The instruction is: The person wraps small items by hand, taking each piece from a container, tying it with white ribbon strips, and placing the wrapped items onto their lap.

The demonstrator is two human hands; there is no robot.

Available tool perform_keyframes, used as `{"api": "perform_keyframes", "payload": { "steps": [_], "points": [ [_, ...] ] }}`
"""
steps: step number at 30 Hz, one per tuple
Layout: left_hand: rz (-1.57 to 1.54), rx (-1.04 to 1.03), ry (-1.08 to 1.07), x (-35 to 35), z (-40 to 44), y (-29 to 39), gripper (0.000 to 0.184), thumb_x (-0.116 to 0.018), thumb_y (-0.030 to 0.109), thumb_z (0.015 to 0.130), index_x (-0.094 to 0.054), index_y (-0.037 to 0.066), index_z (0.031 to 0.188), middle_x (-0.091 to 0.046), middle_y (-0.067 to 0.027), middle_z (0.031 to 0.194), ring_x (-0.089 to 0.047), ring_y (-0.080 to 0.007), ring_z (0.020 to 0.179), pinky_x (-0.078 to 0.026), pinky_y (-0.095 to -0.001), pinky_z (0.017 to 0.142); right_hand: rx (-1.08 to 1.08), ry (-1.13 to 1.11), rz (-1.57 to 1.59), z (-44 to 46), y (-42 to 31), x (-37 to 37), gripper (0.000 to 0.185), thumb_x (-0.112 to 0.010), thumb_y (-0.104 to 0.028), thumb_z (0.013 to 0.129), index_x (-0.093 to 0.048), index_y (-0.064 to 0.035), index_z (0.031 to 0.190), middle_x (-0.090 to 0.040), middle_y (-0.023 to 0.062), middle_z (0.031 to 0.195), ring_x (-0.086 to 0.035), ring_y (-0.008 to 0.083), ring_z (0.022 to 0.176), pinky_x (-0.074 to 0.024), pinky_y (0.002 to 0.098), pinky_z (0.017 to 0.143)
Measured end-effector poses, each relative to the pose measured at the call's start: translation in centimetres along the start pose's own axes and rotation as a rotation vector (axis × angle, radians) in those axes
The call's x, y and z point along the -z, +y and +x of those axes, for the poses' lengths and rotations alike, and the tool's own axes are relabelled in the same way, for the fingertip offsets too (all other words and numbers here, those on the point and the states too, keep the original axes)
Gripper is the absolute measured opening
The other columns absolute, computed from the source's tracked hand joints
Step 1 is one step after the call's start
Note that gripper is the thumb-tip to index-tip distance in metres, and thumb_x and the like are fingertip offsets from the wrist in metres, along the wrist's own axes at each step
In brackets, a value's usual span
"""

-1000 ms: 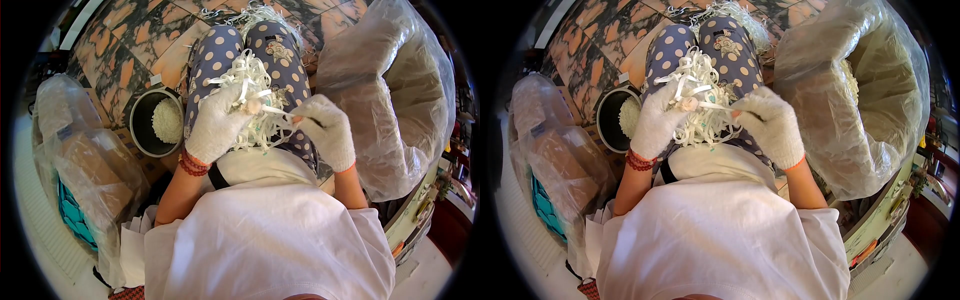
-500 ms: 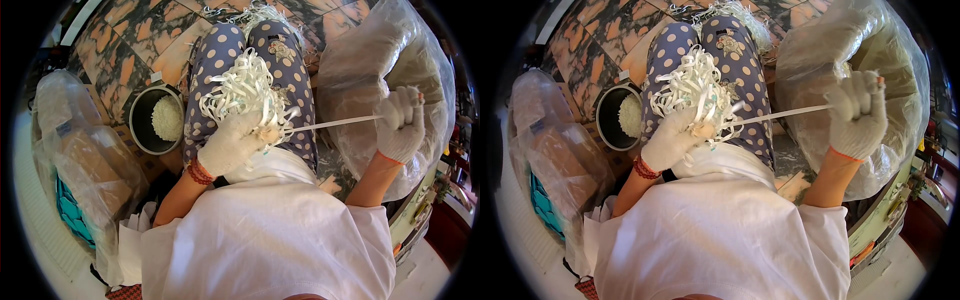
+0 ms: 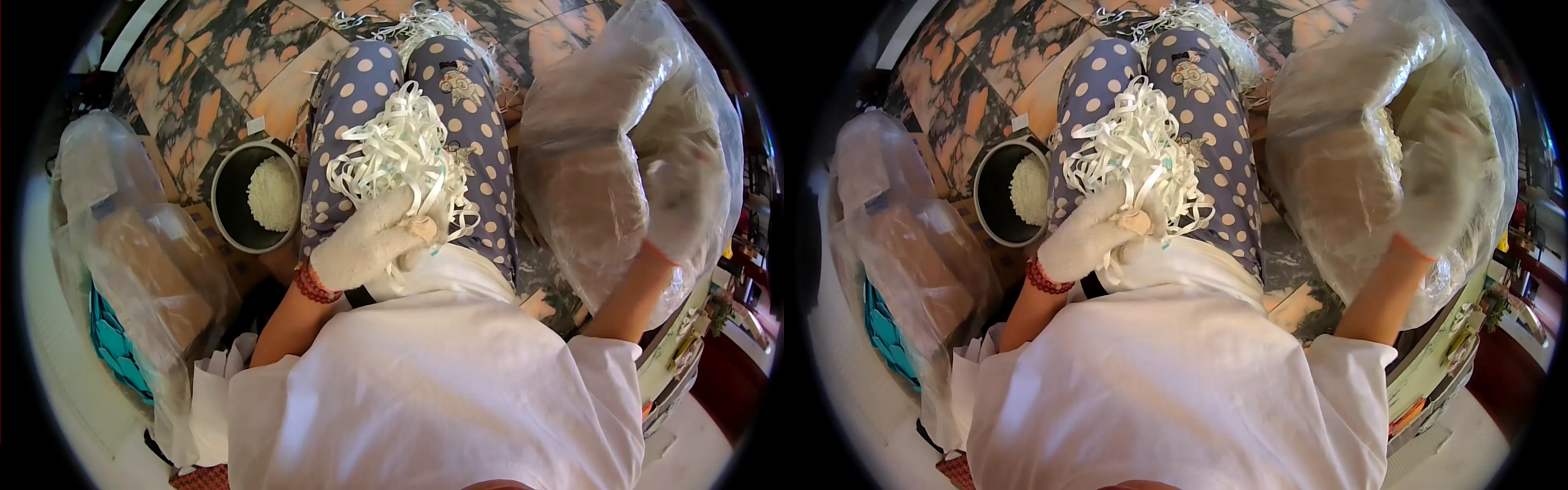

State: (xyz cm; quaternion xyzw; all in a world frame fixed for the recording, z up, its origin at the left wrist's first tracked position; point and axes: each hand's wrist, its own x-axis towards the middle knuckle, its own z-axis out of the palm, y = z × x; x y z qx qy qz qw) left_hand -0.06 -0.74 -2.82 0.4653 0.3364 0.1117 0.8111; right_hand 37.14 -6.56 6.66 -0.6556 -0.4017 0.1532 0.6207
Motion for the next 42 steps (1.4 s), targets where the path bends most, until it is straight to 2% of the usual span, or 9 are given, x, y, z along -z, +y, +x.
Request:
{"api": "perform_keyframes", "payload": {
  "steps": [7, 14, 16, 22, 29, 31, 35, 38, 42],
  "points": [
    [0.012, -0.063, -0.039, -0.2, 0.0, 1.2, 0.021, -0.052, 0.016, 0.102, -0.061, 0.000, 0.114, -0.066, -0.0055, 0.093, -0.057, -0.0069, 0.065, -0.046, -0.0208, 0.055, 0.086, -0.926, -0.238, -9.5, -0.4, -12.9, 0.072, -0.065, 0.013, 0.074, -0.056, -0.0125, 0.141, -0.066, 0.0037, 0.126, -0.066, 0.0145, 0.110, -0.0528, 0.0244, 0.082],
    [0.023, 0.002, -0.013, 0.1, -0.4, 1.4, 0.022, -0.053, 0.021, 0.104, -0.063, 0.002, 0.106, -0.065, -0.0043, 0.090, -0.061, -0.0089, 0.080, -0.049, -0.0229, 0.066, 0.306, -1.086, -0.131, -8.0, 3.5, -12.0, 0.033, -0.066, -0.008, 0.088, -0.066, -0.0071, 0.121, -0.064, 0.0113, 0.104, -0.062, 0.0281, 0.080, -0.0533, 0.0383, 0.071],
    [0.029, -0.042, -0.004, 0.2, -0.3, 1.1, 0.023, -0.054, 0.022, 0.103, -0.064, 0.001, 0.103, -0.065, -0.0048, 0.089, -0.062, -0.0085, 0.079, -0.049, -0.0216, 0.061, -0.148, -1.119, 0.103, -7.9, 2.0, -10.9, 0.016, -0.060, -0.010, 0.095, -0.064, -0.0033, 0.108, -0.059, 0.0067, 0.088, -0.059, 0.0221, 0.074, -0.0510, 0.0338, 0.068],
    [0.037, -0.027, -0.122, -0.4, -0.4, 0.8, 0.019, -0.054, 0.017, 0.102, -0.064, 0.002, 0.098, -0.061, -0.0003, 0.083, -0.057, -0.0086, 0.077, -0.047, -0.0241, 0.068, -0.723, -0.380, 0.824, -8.8, 1.5, -10.5, 0.027, -0.051, -0.027, 0.105, -0.060, -0.0019, 0.106, -0.056, 0.0008, 0.083, -0.057, 0.0118, 0.073, -0.0502, 0.0241, 0.062],
    [0.252, 0.037, -0.160, 2.0, -1.8, -2.0, 0.009, -0.054, 0.006, 0.097, -0.061, 0.001, 0.098, -0.059, 0.0017, 0.084, -0.050, -0.0057, 0.073, -0.042, -0.0236, 0.066, 0.077, 0.131, -0.511, 3.4, 3.9, 2.8, 0.027, -0.069, -0.016, 0.090, -0.067, 0.0016, 0.111, -0.071, 0.0077, 0.106, -0.067, 0.0155, 0.097, -0.0555, 0.0279, 0.087],
    [0.174, 0.109, -0.155, 2.3, -2.2, -1.6, 0.009, -0.055, 0.006, 0.097, -0.061, 0.000, 0.100, -0.060, 0.0007, 0.086, -0.051, -0.0060, 0.074, -0.043, -0.0242, 0.067, -0.124, -0.384, 1.102, 12.4, 12.4, 16.1, 0.013, -0.060, -0.013, 0.096, -0.062, -0.0011, 0.100, -0.067, 0.0060, 0.096, -0.063, 0.0138, 0.079, -0.0509, 0.0228, 0.065],
    [0.067, 0.018, -0.216, 1.8, -1.1, -2.0, 0.017, -0.055, 0.012, 0.100, -0.062, -0.002, 0.107, -0.061, -0.0016, 0.092, -0.053, -0.0062, 0.078, -0.045, -0.0233, 0.070, 0.086, 0.077, -0.032, 3.0, 3.2, 2.5, 0.015, -0.053, -0.017, 0.102, -0.060, -0.0033, 0.102, -0.057, 0.0016, 0.084, -0.056, 0.0107, 0.069, -0.0421, 0.0223, 0.054],
    [-0.102, 0.073, -0.260, 0.5, -0.2, -0.2, 0.019, -0.052, 0.013, 0.099, -0.062, -0.001, 0.108, -0.062, -0.0024, 0.098, -0.053, -0.0071, 0.082, -0.044, -0.0218, 0.075, -0.331, -0.352, 0.314, -3.1, 1.0, -5.7, 0.018, -0.057, -0.004, 0.092, -0.065, -0.0045, 0.107, -0.059, 0.0033, 0.088, -0.060, 0.0140, 0.073, -0.0479, 0.0258, 0.060],
    [0.047, -0.112, -0.252, 0.4, -0.2, -0.1, 0.027, -0.050, 0.024, 0.105, -0.065, 0.002, 0.106, -0.064, -0.0017, 0.098, -0.058, -0.0081, 0.078, -0.048, -0.0241, 0.071, 0.097, -1.055, -0.097, -7.1, 1.4, -12.2, 0.043, -0.062, 0.007, 0.077, -0.069, -0.0049, 0.118, -0.063, 0.0115, 0.097, -0.063, 0.0261, 0.085, -0.0535, 0.0332, 0.075]
  ]
}}
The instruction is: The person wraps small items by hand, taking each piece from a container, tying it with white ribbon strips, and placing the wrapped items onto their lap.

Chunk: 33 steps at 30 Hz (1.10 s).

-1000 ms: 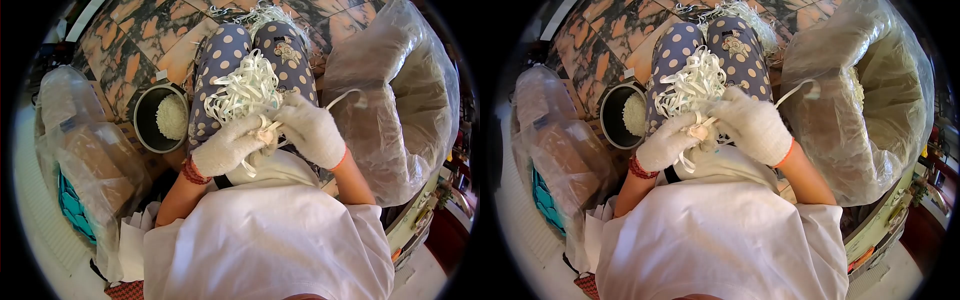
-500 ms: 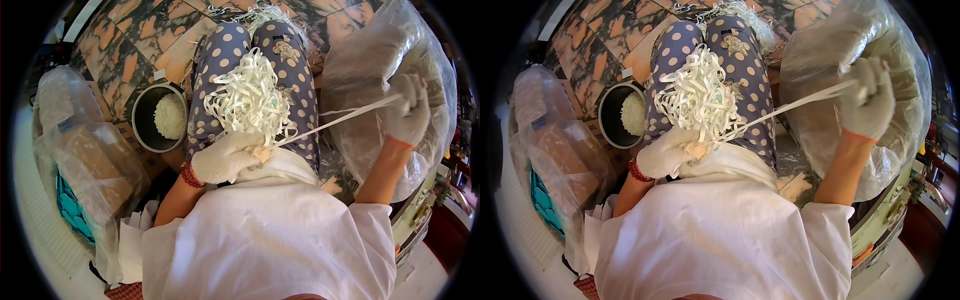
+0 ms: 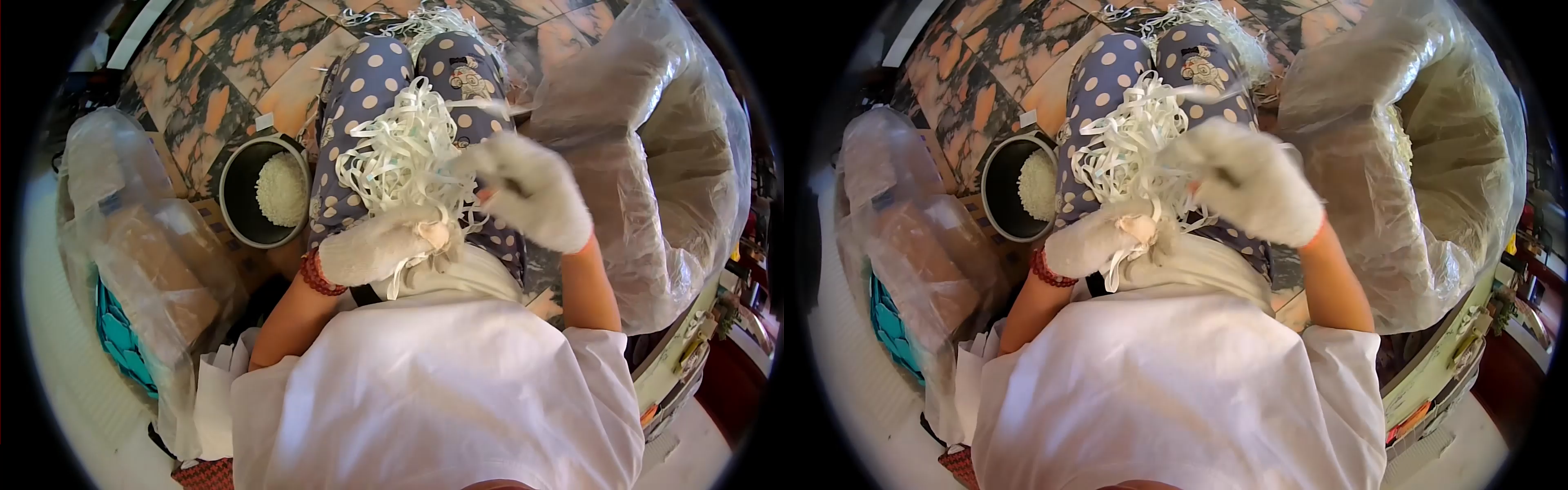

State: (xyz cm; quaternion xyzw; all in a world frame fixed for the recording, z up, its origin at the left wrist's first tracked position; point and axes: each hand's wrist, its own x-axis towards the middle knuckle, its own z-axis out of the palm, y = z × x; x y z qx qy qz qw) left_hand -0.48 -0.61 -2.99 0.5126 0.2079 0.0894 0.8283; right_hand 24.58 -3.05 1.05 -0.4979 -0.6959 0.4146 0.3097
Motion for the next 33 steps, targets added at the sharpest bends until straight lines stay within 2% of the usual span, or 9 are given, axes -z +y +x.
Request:
{"api": "perform_keyframes", "payload": {
  "steps": [7, 8, 11, 18, 23, 27, 30, 32, 33],
  "points": [
    [-0.207, 0.243, 0.024, 0.5, -0.2, 1.1, 0.034, -0.048, 0.033, 0.106, -0.066, 0.005, 0.101, -0.063, 0.0009, 0.086, -0.056, -0.0072, 0.073, -0.047, -0.0211, 0.063, 0.007, -0.268, -0.100, 0.5, 1.0, -2.4, 0.035, -0.064, -0.005, 0.083, -0.068, -0.0060, 0.118, -0.065, 0.0158, 0.102, -0.063, 0.0352, 0.094, -0.0517, 0.0428, 0.083],
    [-0.198, 0.223, 0.037, 0.6, -0.2, 0.6, 0.033, -0.048, 0.033, 0.105, -0.066, 0.005, 0.100, -0.063, 0.0008, 0.086, -0.056, -0.0069, 0.074, -0.047, -0.0207, 0.063, 0.192, -0.160, 0.033, 0.3, 2.7, -2.9, 0.026, -0.061, -0.007, 0.090, -0.067, -0.0037, 0.116, -0.063, 0.0101, 0.094, -0.064, 0.0278, 0.085, -0.0520, 0.0383, 0.077],
    [-0.181, 0.223, 0.135, -0.1, -0.2, 0.8, 0.030, -0.050, 0.031, 0.105, -0.066, 0.006, 0.101, -0.063, -0.0002, 0.088, -0.056, -0.0066, 0.076, -0.047, -0.0205, 0.062, -0.166, -0.181, 0.569, -0.7, 2.4, -1.6, 0.021, -0.057, -0.012, 0.099, -0.066, -0.0014, 0.115, -0.061, 0.0027, 0.093, -0.060, 0.0151, 0.083, -0.0504, 0.0295, 0.074],
    [-0.042, 0.030, 0.131, -0.5, 0.7, -0.8, 0.027, -0.054, 0.028, 0.099, -0.065, 0.003, 0.098, -0.060, 0.0007, 0.086, -0.051, -0.0093, 0.072, -0.042, -0.0221, 0.067, -0.347, 0.531, 1.157, -1.8, 0.5, -2.9, 0.025, -0.052, -0.025, 0.103, -0.062, -0.0024, 0.105, -0.054, -0.0033, 0.081, -0.046, 0.0080, 0.062, -0.0457, 0.0239, 0.057],
    [-0.083, 0.046, 0.052, -1.2, 0.3, -0.1, 0.019, -0.056, 0.020, 0.099, -0.064, 0.004, 0.095, -0.057, 0.0025, 0.086, -0.048, -0.0075, 0.078, -0.040, -0.0229, 0.073, -0.160, 0.813, -0.157, -4.3, 1.4, 4.6, 0.046, -0.074, -0.007, 0.086, -0.057, 0.0043, 0.127, -0.068, 0.0067, 0.112, -0.067, 0.0158, 0.096, -0.0567, 0.0322, 0.088],
    [-0.162, -0.013, 0.031, -2.0, 0.7, -1.3, 0.012, -0.058, 0.015, 0.099, -0.063, 0.004, 0.096, -0.055, 0.0031, 0.087, -0.047, -0.0069, 0.081, -0.039, -0.0221, 0.074, 0.052, 0.870, 0.474, -3.9, 3.1, 10.6, 0.018, -0.049, -0.014, 0.103, -0.058, 0.0005, 0.108, -0.057, 0.0007, 0.082, -0.046, 0.0102, 0.062, -0.0427, 0.0246, 0.051],
    [-0.053, 0.197, -0.013, -1.3, 0.2, -1.0, 0.012, -0.058, 0.014, 0.099, -0.064, 0.003, 0.101, -0.057, 0.0022, 0.089, -0.050, -0.0078, 0.083, -0.041, -0.0224, 0.076, 0.270, 0.404, 1.305, -6.3, 5.7, 17.2, 0.015, -0.047, -0.012, 0.103, -0.057, -0.0010, 0.106, -0.056, 0.0013, 0.079, -0.043, 0.0118, 0.060, -0.0411, 0.0269, 0.053],
    [-0.141, 0.196, -0.086, -1.1, 0.2, -1.4, 0.014, -0.058, 0.013, 0.099, -0.065, 0.002, 0.105, -0.058, 0.0015, 0.090, -0.051, -0.0077, 0.082, -0.042, -0.0222, 0.074, -0.037, 1.137, 0.664, -3.7, 1.2, 16.0, 0.014, -0.043, -0.013, 0.104, -0.053, -0.0063, 0.095, -0.046, -0.0005, 0.071, -0.033, 0.0125, 0.057, -0.0345, 0.0279, 0.051],
    [-0.157, 0.176, -0.062, -1.2, 0.1, -1.6, 0.014, -0.057, 0.012, 0.098, -0.065, 0.002, 0.104, -0.058, 0.0017, 0.088, -0.051, -0.0070, 0.080, -0.042, -0.0217, 0.072, 0.064, 1.006, 0.840, -6.4, 3.6, 20.7, 0.015, -0.045, -0.013, 0.102, -0.050, -0.0088, 0.089, -0.041, -0.0013, 0.068, -0.032, 0.0128, 0.057, -0.0319, 0.0282, 0.052]
  ]
}}
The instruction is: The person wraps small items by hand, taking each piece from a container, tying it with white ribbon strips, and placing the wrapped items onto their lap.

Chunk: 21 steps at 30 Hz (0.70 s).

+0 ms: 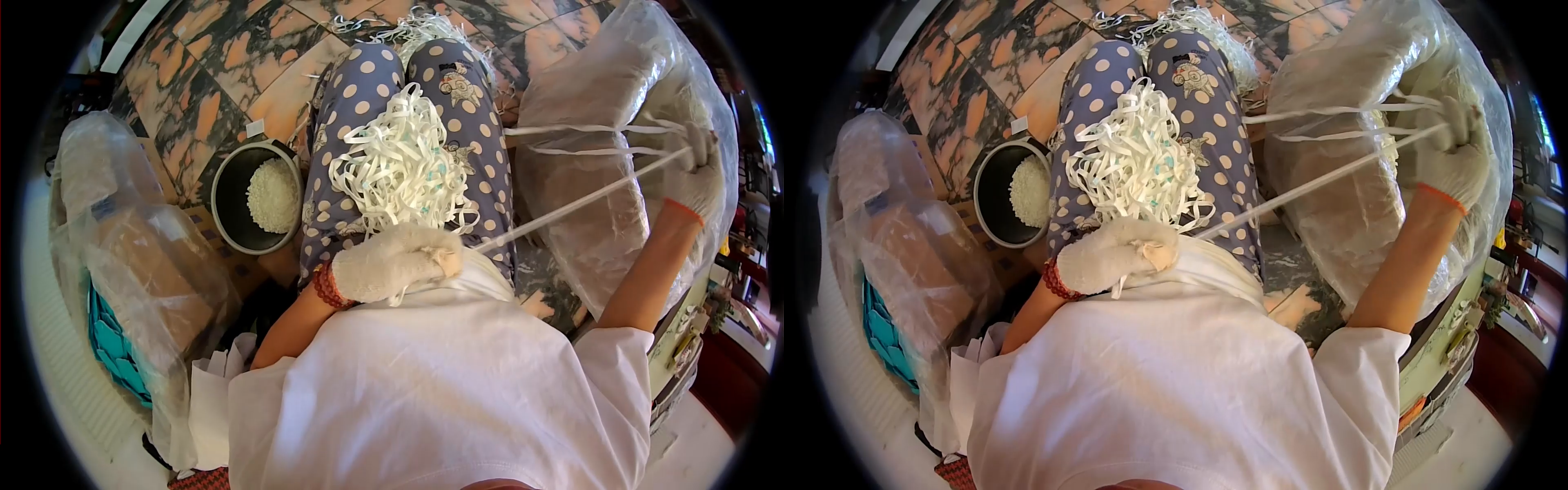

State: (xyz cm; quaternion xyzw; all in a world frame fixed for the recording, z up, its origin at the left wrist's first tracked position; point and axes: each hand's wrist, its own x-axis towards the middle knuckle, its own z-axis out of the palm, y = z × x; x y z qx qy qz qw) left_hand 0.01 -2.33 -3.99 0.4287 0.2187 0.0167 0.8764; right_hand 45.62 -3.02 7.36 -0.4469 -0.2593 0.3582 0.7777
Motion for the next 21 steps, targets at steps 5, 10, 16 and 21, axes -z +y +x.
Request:
{"api": "perform_keyframes", "payload": {
  "steps": [5, 10, 16, 21],
  "points": [
    [-0.009, 0.010, 0.219, -1.2, -0.6, 0.4, 0.016, -0.052, 0.009, 0.096, -0.064, 0.002, 0.104, -0.058, 0.0025, 0.080, -0.049, -0.0032, 0.069, -0.040, -0.0191, 0.060, 0.042, 0.138, 0.096, 4.1, -6.5, 5.2, 0.028, -0.049, -0.016, 0.099, -0.042, -0.0147, 0.072, -0.029, -0.0033, 0.061, -0.023, 0.0118, 0.054, -0.0217, 0.0288, 0.053],
    [-0.013, 0.091, 0.287, 0.0, 0.4, 1.2, 0.023, -0.052, 0.018, 0.099, -0.067, 0.001, 0.106, -0.059, 0.0022, 0.079, -0.044, -0.0024, 0.062, -0.033, -0.0175, 0.051, 0.358, -0.010, -0.527, 1.4, -7.9, 1.9, 0.029, -0.051, -0.021, 0.105, -0.044, -0.0109, 0.079, -0.028, -0.0046, 0.070, -0.025, 0.0086, 0.059, -0.0222, 0.0225, 0.055],
    [0.062, 0.054, 0.284, -0.5, 1.0, 1.7, 0.020, -0.047, 0.020, 0.096, -0.061, 0.006, 0.089, -0.046, 0.0057, 0.067, -0.034, -0.0027, 0.054, -0.025, -0.0197, 0.047, 0.437, -0.158, -0.899, -2.3, -4.7, -2.0, 0.018, -0.050, -0.007, 0.102, -0.055, -0.0053, 0.086, -0.046, -0.0022, 0.075, -0.042, 0.0069, 0.063, -0.0420, 0.0206, 0.062],
    [-0.098, -0.083, 0.353, -1.0, 1.7, 0.9, 0.029, -0.044, 0.031, 0.102, -0.056, 0.008, 0.089, -0.042, 0.0032, 0.067, -0.033, -0.0055, 0.052, -0.028, -0.0207, 0.045, 1.006, 0.035, -1.466, -1.9, -7.7, -1.4, 0.020, -0.064, 0.015, 0.080, -0.067, -0.0045, 0.087, -0.069, 0.0015, 0.082, -0.068, 0.0111, 0.071, -0.0555, 0.0250, 0.072]
  ]
}}
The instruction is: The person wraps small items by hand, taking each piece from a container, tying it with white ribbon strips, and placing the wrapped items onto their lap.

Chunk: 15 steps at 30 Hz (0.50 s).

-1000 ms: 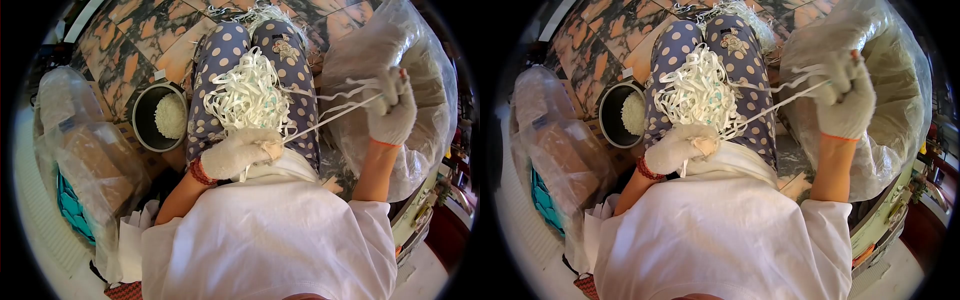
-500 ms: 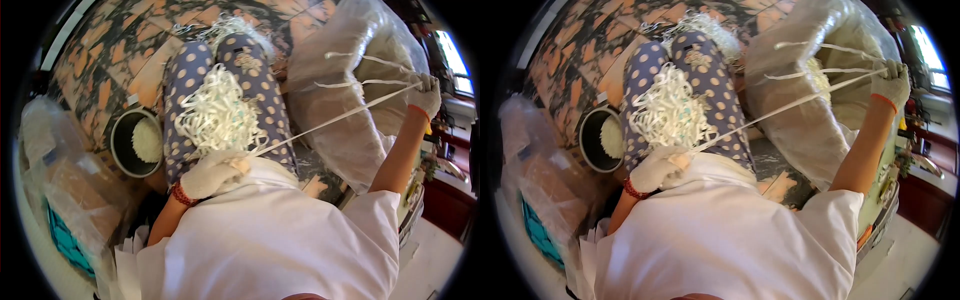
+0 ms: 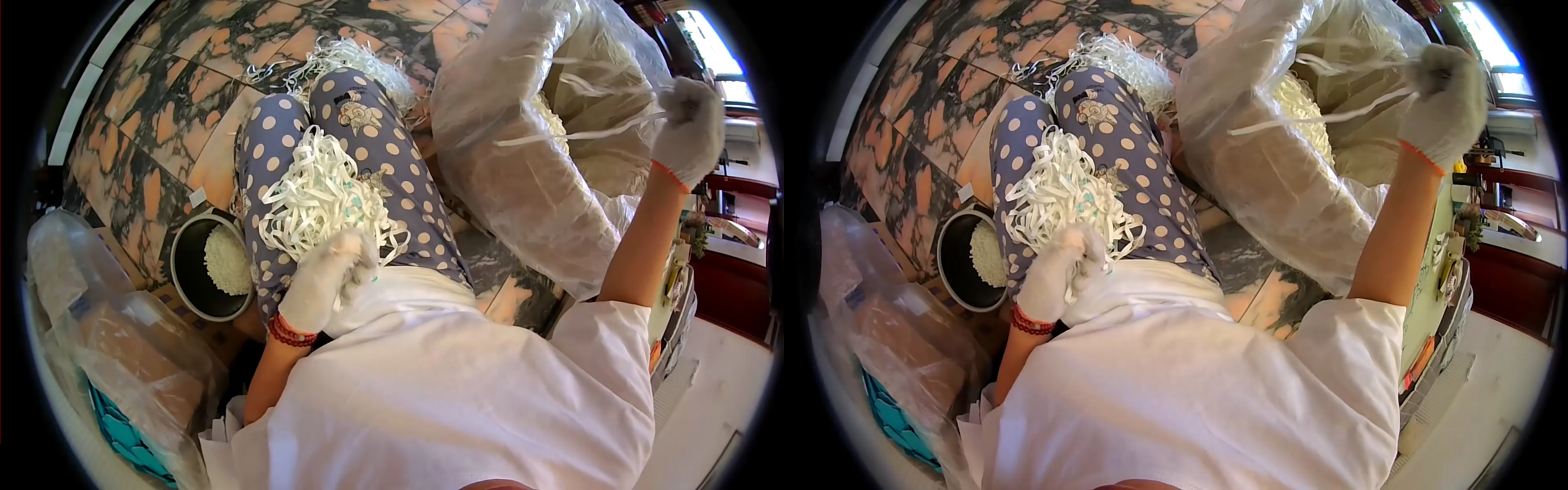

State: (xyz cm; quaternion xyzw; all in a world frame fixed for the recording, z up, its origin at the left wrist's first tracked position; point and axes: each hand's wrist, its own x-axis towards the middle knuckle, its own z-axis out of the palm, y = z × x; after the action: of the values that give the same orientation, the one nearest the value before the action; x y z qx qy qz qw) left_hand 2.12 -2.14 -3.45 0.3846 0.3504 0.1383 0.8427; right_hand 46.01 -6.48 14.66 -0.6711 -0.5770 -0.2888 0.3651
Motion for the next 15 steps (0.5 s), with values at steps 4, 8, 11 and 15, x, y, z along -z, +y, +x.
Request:
{"api": "perform_keyframes", "payload": {
  "steps": [4, 8, 11, 15],
  "points": [
    [-0.593, -0.014, 0.016, 1.8, 1.5, -1.5, 0.033, -0.044, 0.039, 0.107, -0.057, 0.008, 0.102, -0.052, -0.0002, 0.079, -0.047, -0.0083, 0.060, -0.039, -0.0217, 0.050, -0.152, -0.095, 0.027, 0.1, 2.5, -0.8, 0.015, -0.062, -0.006, 0.093, -0.069, -0.0064, 0.106, -0.070, 0.0067, 0.095, -0.069, 0.0154, 0.088, -0.0544, 0.0302, 0.079],
    [-0.870, -0.159, -0.066, 2.5, 2.0, -0.3, 0.053, -0.038, 0.051, 0.108, -0.059, 0.003, 0.118, -0.063, -0.0081, 0.095, -0.062, -0.0189, 0.075, -0.054, -0.0323, 0.065, 0.088, -0.644, -0.479, -3.6, 5.2, -2.7, 0.037, -0.064, -0.011, 0.091, -0.064, -0.0137, 0.128, -0.070, 0.0096, 0.110, -0.069, 0.0199, 0.099, -0.0527, 0.0328, 0.085],
    [-0.853, -0.169, 0.052, 1.9, 2.2, 0.1, 0.061, -0.038, 0.055, 0.106, -0.057, -0.001, 0.124, -0.064, -0.0141, 0.106, -0.064, -0.0260, 0.088, -0.055, -0.0387, 0.074, -0.245, -0.538, -0.426, -4.3, -0.3, -2.2, 0.038, -0.068, -0.010, 0.086, -0.067, -0.0145, 0.124, -0.070, 0.0098, 0.113, -0.072, 0.0222, 0.091, -0.0544, 0.0349, 0.083],
    [-0.949, -0.165, 0.033, 1.4, 2.5, 0.6, 0.066, -0.038, 0.057, 0.105, -0.057, -0.002, 0.127, -0.064, -0.0217, 0.121, -0.065, -0.0342, 0.110, -0.057, -0.0453, 0.091, -0.255, -0.256, 0.138, -8.0, -11.4, -4.6, 0.025, -0.070, -0.002, 0.085, -0.072, -0.0084, 0.109, -0.070, 0.0076, 0.090, -0.068, 0.0201, 0.083, -0.0537, 0.0306, 0.077]
  ]
}}
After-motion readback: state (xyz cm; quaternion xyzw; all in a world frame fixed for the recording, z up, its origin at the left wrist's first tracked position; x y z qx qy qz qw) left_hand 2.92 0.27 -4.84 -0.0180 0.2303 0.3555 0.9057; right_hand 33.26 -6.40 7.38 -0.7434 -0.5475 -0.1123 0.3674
